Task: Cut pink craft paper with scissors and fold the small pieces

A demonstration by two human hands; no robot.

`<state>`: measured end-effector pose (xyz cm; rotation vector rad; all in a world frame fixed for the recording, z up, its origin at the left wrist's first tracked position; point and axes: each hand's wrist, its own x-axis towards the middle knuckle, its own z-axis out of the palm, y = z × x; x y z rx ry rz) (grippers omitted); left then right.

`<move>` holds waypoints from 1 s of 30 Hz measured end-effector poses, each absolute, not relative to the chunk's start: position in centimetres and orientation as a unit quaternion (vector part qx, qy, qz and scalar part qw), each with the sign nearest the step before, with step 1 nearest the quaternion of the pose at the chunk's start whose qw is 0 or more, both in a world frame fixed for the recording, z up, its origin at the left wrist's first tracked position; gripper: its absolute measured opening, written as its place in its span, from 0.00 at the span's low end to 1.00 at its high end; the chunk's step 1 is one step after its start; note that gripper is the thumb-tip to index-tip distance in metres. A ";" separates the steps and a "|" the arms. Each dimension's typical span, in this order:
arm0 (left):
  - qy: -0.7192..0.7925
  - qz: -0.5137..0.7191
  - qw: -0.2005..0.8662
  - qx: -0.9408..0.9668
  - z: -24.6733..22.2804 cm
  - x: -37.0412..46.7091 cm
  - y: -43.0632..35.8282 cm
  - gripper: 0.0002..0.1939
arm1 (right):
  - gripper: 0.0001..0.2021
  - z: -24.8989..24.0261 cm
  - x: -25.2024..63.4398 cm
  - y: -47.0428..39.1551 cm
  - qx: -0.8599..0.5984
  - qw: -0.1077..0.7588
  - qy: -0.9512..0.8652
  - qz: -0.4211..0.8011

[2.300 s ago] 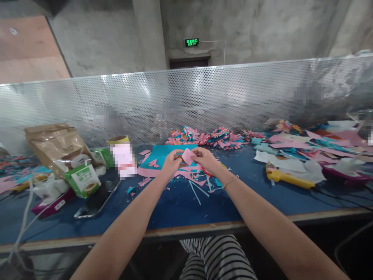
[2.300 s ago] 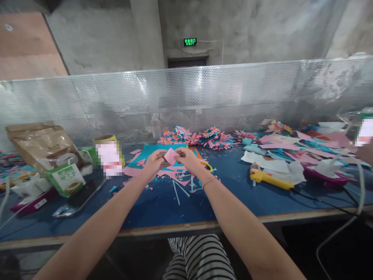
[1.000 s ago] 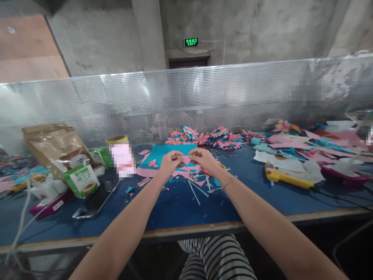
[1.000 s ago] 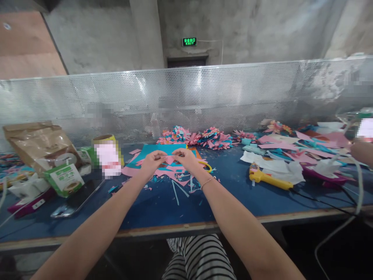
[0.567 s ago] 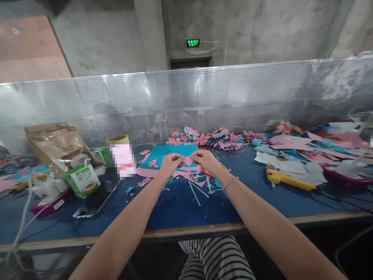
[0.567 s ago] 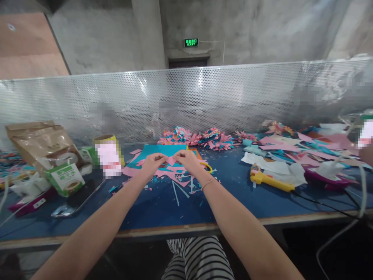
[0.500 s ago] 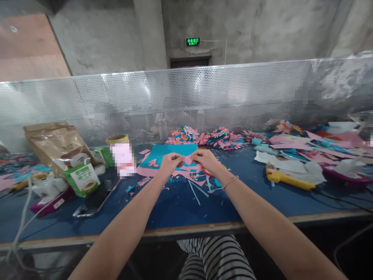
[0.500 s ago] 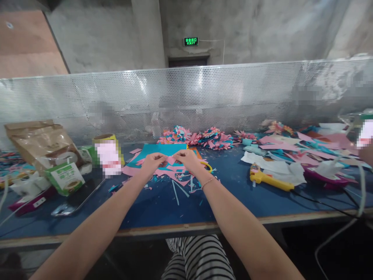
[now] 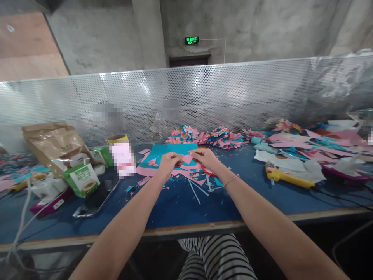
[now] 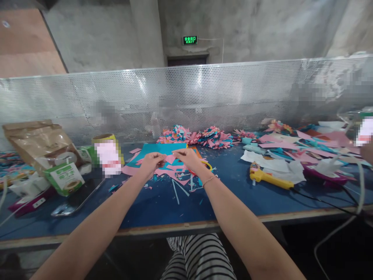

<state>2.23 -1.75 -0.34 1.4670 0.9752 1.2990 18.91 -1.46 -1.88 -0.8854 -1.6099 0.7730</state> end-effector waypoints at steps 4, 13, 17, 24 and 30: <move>0.392 0.532 0.502 0.557 -0.2 2.0 -1.7 0.11 | 0.16 -1.5 18.6 -2.6 -0.319 0.529 -0.753 0.226; 0.336 0.518 0.521 0.589 -0.2 2.5 -2.2 0.16 | 0.11 -1.7 18.3 -2.3 -0.429 0.490 -0.743 0.153; 0.349 0.514 0.473 0.624 -0.7 2.5 -2.0 0.15 | 0.09 -1.7 18.2 -2.2 -0.426 0.514 -0.713 0.215; 0.348 0.539 0.442 0.627 -0.8 2.4 -1.6 0.12 | 0.07 -1.7 18.1 -2.0 -0.383 0.533 -0.682 0.322; 0.326 0.540 0.475 0.613 -0.7 2.6 -2.0 0.12 | 0.08 -1.8 17.7 -2.1 -0.346 0.554 -0.627 0.425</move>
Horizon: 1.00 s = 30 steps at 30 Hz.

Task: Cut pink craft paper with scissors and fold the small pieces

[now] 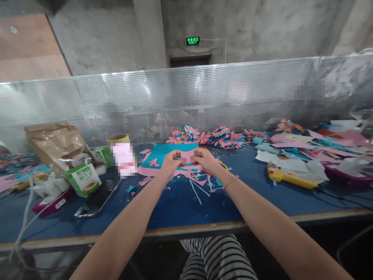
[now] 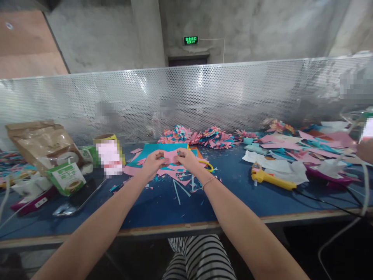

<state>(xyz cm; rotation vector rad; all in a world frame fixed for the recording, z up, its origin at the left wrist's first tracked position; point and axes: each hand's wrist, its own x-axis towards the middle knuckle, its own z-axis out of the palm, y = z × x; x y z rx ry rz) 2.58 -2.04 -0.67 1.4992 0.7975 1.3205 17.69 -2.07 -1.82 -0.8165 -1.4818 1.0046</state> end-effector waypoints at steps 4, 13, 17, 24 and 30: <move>0.302 0.540 0.517 0.591 -0.5 2.5 -2.1 0.09 | 0.09 -1.6 17.7 -2.3 -0.319 0.572 -0.596 0.465; 0.317 0.555 0.539 0.549 -0.3 2.5 -1.8 0.03 | 0.06 -1.4 18.0 -2.3 -0.283 0.586 -0.548 0.526; 0.337 0.549 0.495 0.583 -0.2 2.5 -2.0 0.03 | 0.08 -1.4 18.2 -2.3 -0.335 0.563 -0.596 0.464; 0.357 0.548 0.467 0.595 -0.4 2.3 -1.8 0.14 | 0.12 -1.4 18.2 -2.3 -0.369 0.523 -0.638 0.428; 0.354 0.546 0.474 0.593 -0.5 2.2 -1.6 0.15 | 0.11 -1.5 18.2 -2.3 -0.366 0.526 -0.649 0.411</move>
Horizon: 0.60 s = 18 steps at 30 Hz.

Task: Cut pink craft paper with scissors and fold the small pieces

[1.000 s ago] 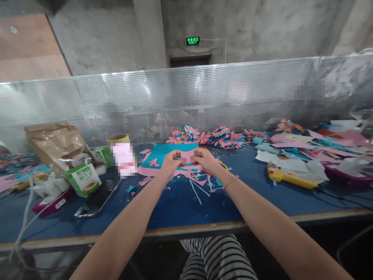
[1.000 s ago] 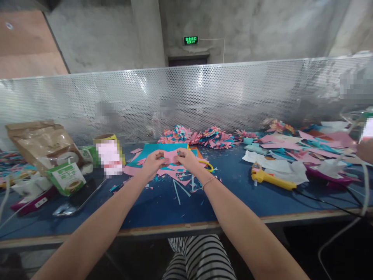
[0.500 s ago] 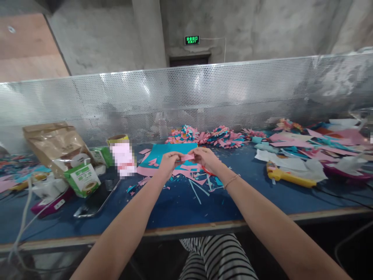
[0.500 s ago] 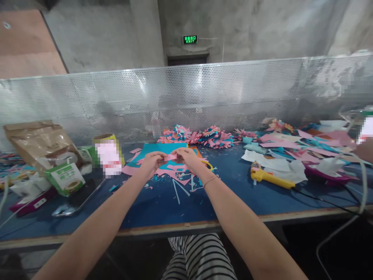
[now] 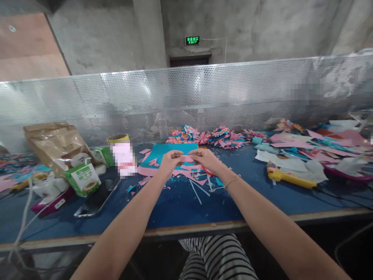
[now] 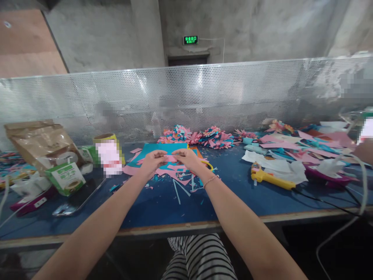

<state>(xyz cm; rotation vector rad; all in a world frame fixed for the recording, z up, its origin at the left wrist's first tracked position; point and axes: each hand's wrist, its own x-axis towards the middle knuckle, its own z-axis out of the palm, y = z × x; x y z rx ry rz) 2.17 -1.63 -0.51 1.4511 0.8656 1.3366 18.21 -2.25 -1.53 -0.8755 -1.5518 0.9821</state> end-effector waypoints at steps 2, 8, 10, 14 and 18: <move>0.358 0.545 0.480 0.587 -0.5 2.1 -1.6 0.15 | 0.11 -1.5 18.2 -2.3 -0.363 0.529 -0.650 0.406; 0.355 0.550 0.491 0.575 -0.6 2.1 -1.3 0.16 | 0.11 -1.4 18.3 -2.2 -0.372 0.535 -0.649 0.393; 0.363 0.552 0.468 0.587 -0.7 2.1 -1.3 0.16 | 0.10 -1.4 18.4 -2.2 -0.382 0.539 -0.650 0.376; 0.380 0.552 0.434 0.602 -0.7 2.2 -1.3 0.16 | 0.09 -1.2 18.4 -2.2 -0.402 0.537 -0.652 0.354; 0.376 0.558 0.430 0.602 -0.7 2.2 -1.3 0.15 | 0.08 -1.0 18.3 -2.2 -0.408 0.541 -0.646 0.351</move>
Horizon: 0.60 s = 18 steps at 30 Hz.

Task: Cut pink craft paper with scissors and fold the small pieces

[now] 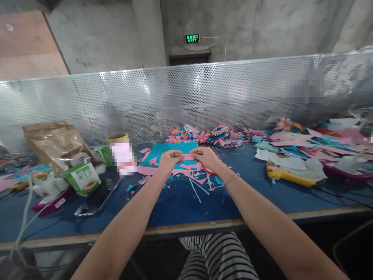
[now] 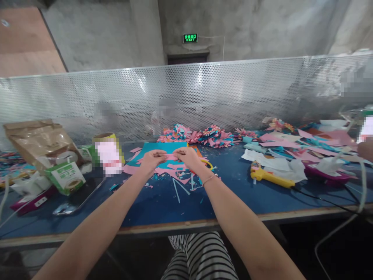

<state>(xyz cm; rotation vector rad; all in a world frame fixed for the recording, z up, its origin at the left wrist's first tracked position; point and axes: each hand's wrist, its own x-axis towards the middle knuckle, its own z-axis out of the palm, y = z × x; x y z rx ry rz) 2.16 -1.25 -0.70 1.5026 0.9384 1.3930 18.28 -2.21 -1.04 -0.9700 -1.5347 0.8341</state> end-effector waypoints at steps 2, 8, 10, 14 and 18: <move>0.376 0.556 0.428 0.605 -0.7 2.1 -1.2 0.15 | 0.08 -1.0 18.2 -2.2 -0.409 0.543 -0.644 0.351; 0.380 0.550 0.426 0.609 -0.8 2.0 -1.3 0.15 | 0.09 -1.4 18.4 -2.1 -0.408 0.527 -0.675 0.318; 0.379 0.550 0.427 0.610 -0.7 2.1 -1.4 0.14 | 0.10 -1.6 18.5 -2.0 -0.407 0.519 -0.689 0.300; 0.378 0.542 0.427 0.618 -0.3 2.3 -2.0 0.13 | 0.11 -1.8 18.7 -1.9 -0.401 0.503 -0.724 0.248; 0.374 0.525 0.417 0.641 -0.2 2.4 -2.2 0.13 | 0.10 -1.6 18.6 -2.0 -0.423 0.496 -0.726 0.219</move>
